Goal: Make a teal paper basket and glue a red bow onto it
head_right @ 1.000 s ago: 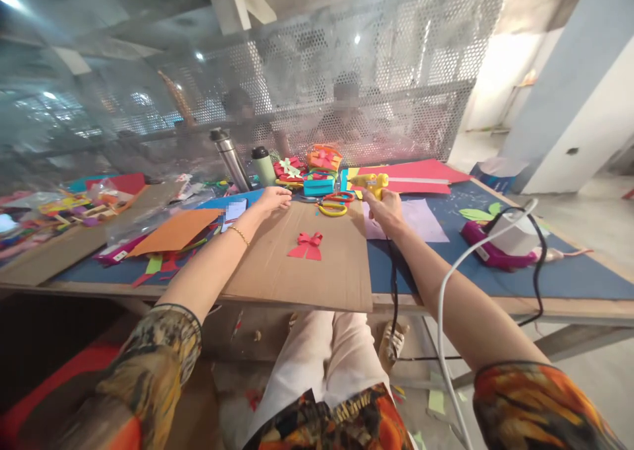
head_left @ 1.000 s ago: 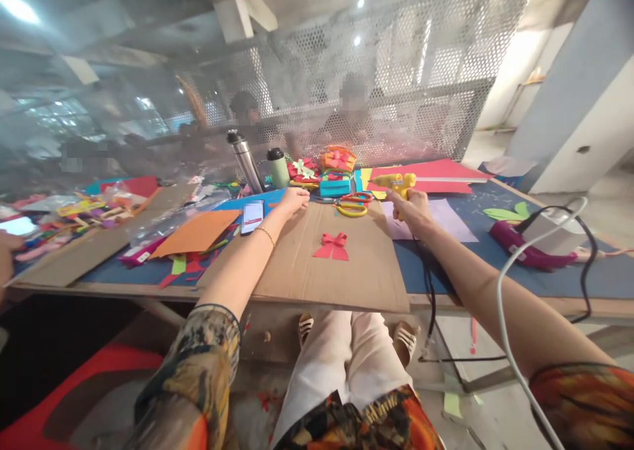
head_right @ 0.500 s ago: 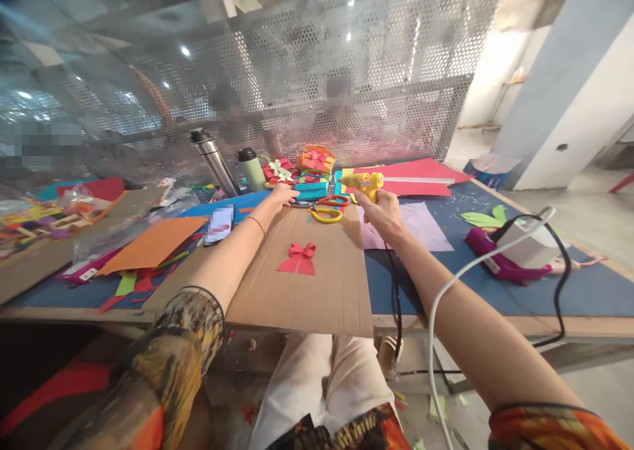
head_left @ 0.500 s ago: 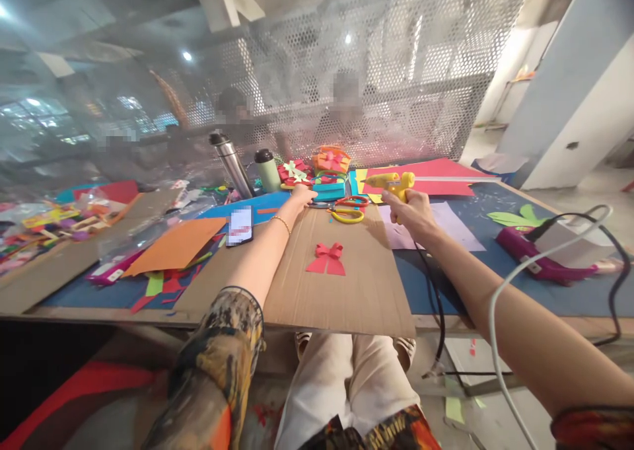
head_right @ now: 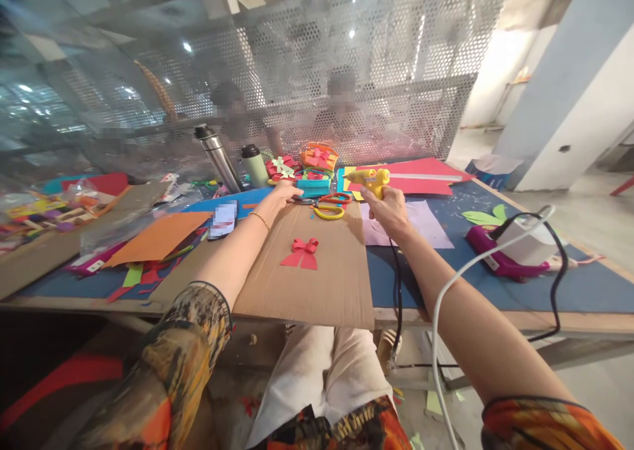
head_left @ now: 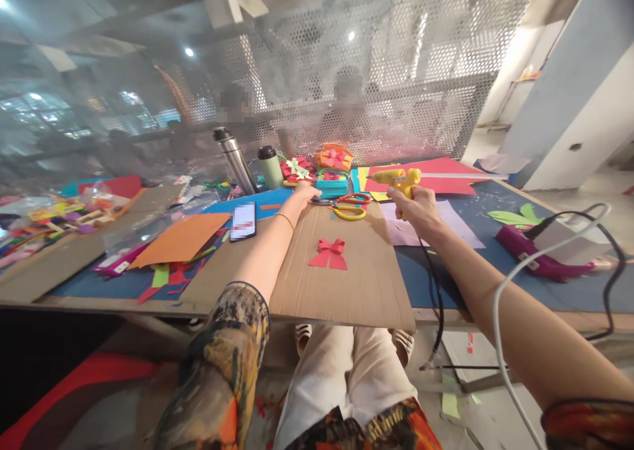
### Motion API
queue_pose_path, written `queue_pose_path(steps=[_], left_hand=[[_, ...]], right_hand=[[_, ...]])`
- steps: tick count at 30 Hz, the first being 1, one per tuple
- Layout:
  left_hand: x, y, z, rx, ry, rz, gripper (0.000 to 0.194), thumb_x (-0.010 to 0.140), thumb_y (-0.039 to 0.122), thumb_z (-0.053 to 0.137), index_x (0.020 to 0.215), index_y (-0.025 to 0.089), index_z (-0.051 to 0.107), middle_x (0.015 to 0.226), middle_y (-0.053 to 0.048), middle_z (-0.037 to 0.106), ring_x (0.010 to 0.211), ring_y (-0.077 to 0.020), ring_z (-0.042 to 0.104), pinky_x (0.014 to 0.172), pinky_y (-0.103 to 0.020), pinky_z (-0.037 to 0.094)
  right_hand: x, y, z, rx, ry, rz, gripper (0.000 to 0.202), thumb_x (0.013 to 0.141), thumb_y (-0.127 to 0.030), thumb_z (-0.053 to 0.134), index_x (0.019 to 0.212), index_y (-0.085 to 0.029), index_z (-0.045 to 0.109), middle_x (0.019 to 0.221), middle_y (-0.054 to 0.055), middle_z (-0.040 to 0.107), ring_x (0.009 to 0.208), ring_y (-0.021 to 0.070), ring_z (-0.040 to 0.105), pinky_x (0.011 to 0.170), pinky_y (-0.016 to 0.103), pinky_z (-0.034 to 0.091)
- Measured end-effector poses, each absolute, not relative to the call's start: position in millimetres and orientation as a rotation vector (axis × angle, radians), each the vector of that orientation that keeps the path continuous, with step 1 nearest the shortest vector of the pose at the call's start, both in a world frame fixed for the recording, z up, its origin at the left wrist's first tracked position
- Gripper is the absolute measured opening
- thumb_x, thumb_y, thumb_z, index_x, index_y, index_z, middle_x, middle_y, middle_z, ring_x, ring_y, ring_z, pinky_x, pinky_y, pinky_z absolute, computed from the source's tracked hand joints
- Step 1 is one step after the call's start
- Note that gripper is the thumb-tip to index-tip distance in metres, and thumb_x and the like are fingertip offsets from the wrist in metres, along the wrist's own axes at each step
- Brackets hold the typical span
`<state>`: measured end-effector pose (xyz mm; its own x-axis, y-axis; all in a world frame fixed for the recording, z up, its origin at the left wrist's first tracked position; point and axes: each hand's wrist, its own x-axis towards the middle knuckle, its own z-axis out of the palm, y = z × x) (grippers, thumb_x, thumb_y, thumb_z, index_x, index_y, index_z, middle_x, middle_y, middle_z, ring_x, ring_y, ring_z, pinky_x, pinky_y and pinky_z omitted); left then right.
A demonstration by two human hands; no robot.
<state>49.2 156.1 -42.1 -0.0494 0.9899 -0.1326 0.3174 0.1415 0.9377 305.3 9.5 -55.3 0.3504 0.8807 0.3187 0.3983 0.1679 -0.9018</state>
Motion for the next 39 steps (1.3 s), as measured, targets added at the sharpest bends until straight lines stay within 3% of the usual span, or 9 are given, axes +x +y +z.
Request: queue_pose_path(steps=[5,8,11,19,24,28,33,39], left_hand=[[42,139,-39,1.178,1.375,1.028,0.040,0.103,0.038,0.071,0.136,0.017,0.065,0.134,-0.011,0.069,0.113,-0.0243,0.071,0.096,-0.046,0.063],[36,127,-35,1.077,1.261,1.085,0.020,0.094,0.003,0.071,0.111,0.013,0.067,0.099,-0.006,0.073,0.093,-0.0199,0.075,0.090,-0.038,0.064],[31,109,-33,0.989,1.119,1.127,0.023,0.087,-0.008,0.068,0.091,0.013,0.061,0.077,-0.002,0.066,0.080,-0.0192,0.077,0.090,-0.038,0.065],[17,57,-35,0.853,0.857,1.140,0.029,0.098,-0.006,0.056,0.077,0.014,0.052,0.070,-0.003,0.063,0.086,-0.0237,0.081,0.094,-0.045,0.067],[15,56,-33,0.814,0.761,1.176,0.031,0.099,-0.003,0.060,0.076,0.016,0.050,0.065,0.003,0.055,0.085,-0.0210,0.081,0.100,-0.044,0.066],[15,64,-37,0.778,0.746,1.183,0.023,0.103,0.005,0.060,0.083,0.016,0.054,0.074,-0.001,0.063,0.086,-0.0209,0.081,0.100,-0.045,0.067],[18,63,-40,0.754,0.805,1.177,0.018,0.106,0.012,0.060,0.089,0.016,0.055,0.079,-0.004,0.068,0.086,-0.0227,0.082,0.088,-0.040,0.069],[31,56,-43,0.756,0.841,1.206,0.013,0.108,0.018,0.057,0.097,0.018,0.052,0.089,-0.007,0.073,0.091,-0.0236,0.083,0.089,-0.038,0.069]], right_hand=[[302,-2,-44,-1.533,-1.165,0.515,0.041,0.091,-0.032,0.075,0.055,-0.020,0.059,0.044,-0.001,0.054,0.045,0.0112,0.048,0.051,0.026,0.040],[302,-7,-40,-1.550,-1.175,0.517,0.040,0.091,-0.026,0.074,0.054,-0.020,0.059,0.044,0.000,0.054,0.046,0.0119,0.048,0.051,0.028,0.040],[300,-10,-41,-1.562,-1.191,0.505,0.041,0.089,-0.025,0.074,0.051,-0.021,0.057,0.044,0.001,0.055,0.046,0.0130,0.049,0.052,0.030,0.039],[290,-15,-35,-1.531,-1.251,0.480,0.047,0.083,-0.031,0.076,0.042,-0.022,0.056,0.045,0.004,0.055,0.048,0.0137,0.048,0.050,0.030,0.039],[278,-13,-14,-1.359,-1.305,0.476,0.048,0.077,-0.051,0.080,0.046,-0.022,0.056,0.047,0.004,0.057,0.048,0.0118,0.046,0.047,0.027,0.037],[267,-12,-14,-1.243,-1.376,0.478,0.051,0.080,-0.061,0.074,0.050,-0.025,0.053,0.052,0.003,0.059,0.053,0.0131,0.053,0.053,0.028,0.044],[257,-15,-37,-1.189,-1.308,0.478,0.051,0.077,-0.066,0.075,0.053,-0.026,0.053,0.045,-0.002,0.050,0.046,0.0115,0.045,0.049,0.028,0.038],[257,-15,-54,-1.230,-1.353,0.520,0.059,0.077,-0.071,0.072,0.047,-0.026,0.049,0.041,-0.001,0.048,0.043,0.0103,0.042,0.047,0.027,0.035]])
